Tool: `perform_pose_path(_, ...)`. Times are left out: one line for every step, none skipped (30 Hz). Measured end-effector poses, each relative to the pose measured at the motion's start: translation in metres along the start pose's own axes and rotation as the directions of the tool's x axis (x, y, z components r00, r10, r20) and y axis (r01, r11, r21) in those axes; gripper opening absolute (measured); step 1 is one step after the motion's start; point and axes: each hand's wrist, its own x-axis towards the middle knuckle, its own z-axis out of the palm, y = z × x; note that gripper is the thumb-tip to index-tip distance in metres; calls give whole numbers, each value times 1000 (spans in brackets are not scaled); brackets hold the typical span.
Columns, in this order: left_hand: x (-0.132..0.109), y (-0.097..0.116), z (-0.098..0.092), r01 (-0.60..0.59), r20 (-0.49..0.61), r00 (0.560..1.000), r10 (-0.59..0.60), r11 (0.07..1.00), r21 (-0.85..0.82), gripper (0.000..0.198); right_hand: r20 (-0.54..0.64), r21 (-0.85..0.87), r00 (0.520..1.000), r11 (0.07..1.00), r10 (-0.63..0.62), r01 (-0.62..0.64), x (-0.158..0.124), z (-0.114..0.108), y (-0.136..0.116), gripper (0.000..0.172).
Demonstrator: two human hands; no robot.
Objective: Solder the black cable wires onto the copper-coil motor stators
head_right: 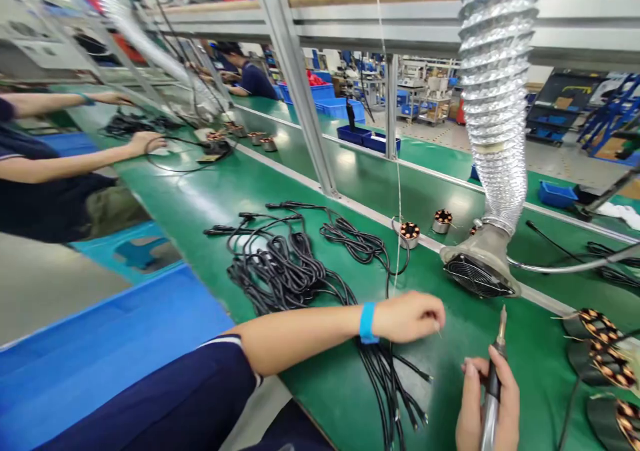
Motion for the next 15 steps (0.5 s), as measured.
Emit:
perform_pose_path(5,-2,-17,18,-56,998,-15,999,50,11,-27,-18,999,1000,17,-17,1,-2,4,63)
perform_pose_path(13,-5,-35,42,-122,992,-29,994,101,12,-41,-42,999,999,22,-23,1,-4,9,61)
perform_pose_path(23,-9,-51,73,-188,981,-44,986,149,17,-54,-65,998,998,24,-28,2,-6,12,60)
perform_pose_path(36,-13,-67,113,-251,966,-60,974,199,23,-61,-79,998,996,29,-33,2,-7,15,58)
perform_pose_path(51,-16,-80,144,-295,953,-66,957,251,27,-56,-84,998,996,36,-41,2,-7,17,57)
perform_pose_path(68,-20,-92,172,-326,943,-67,937,304,29,-52,-89,998,995,41,-45,2,-7,17,57)
perform_pose_path(86,-25,-102,191,-327,942,-68,914,359,29,-45,-98,998,994,43,-48,2,-6,16,57)
perform_pose_path(103,-30,-109,216,-320,944,-82,885,412,30,-35,-115,998,992,47,-51,2,-5,15,57)
perform_pose_path(120,-35,-115,241,-305,947,-102,853,463,35,-24,-134,998,989,53,-56,2,-3,15,58)
perform_pose_path(135,-41,-119,265,-288,949,-129,820,508,40,-14,-150,998,987,62,-63,3,-2,14,59)
perform_pose_path(148,-47,-122,288,-272,949,-159,787,546,40,-9,-165,997,984,74,-74,4,-1,14,60)
perform_pose_path(158,-54,-124,307,-257,948,-188,756,578,39,-6,-177,996,980,86,-86,5,0,14,61)
perform_pose_path(167,-60,-126,320,-245,946,-212,729,605,39,-8,-186,996,978,94,-94,6,1,15,61)
perform_pose_path(173,-66,-128,331,-236,943,-233,706,626,39,-18,-195,995,976,94,-96,7,1,15,61)
perform_pose_path(177,-71,-131,340,-233,940,-248,687,642,39,-35,-201,996,975,85,-91,8,2,16,60)
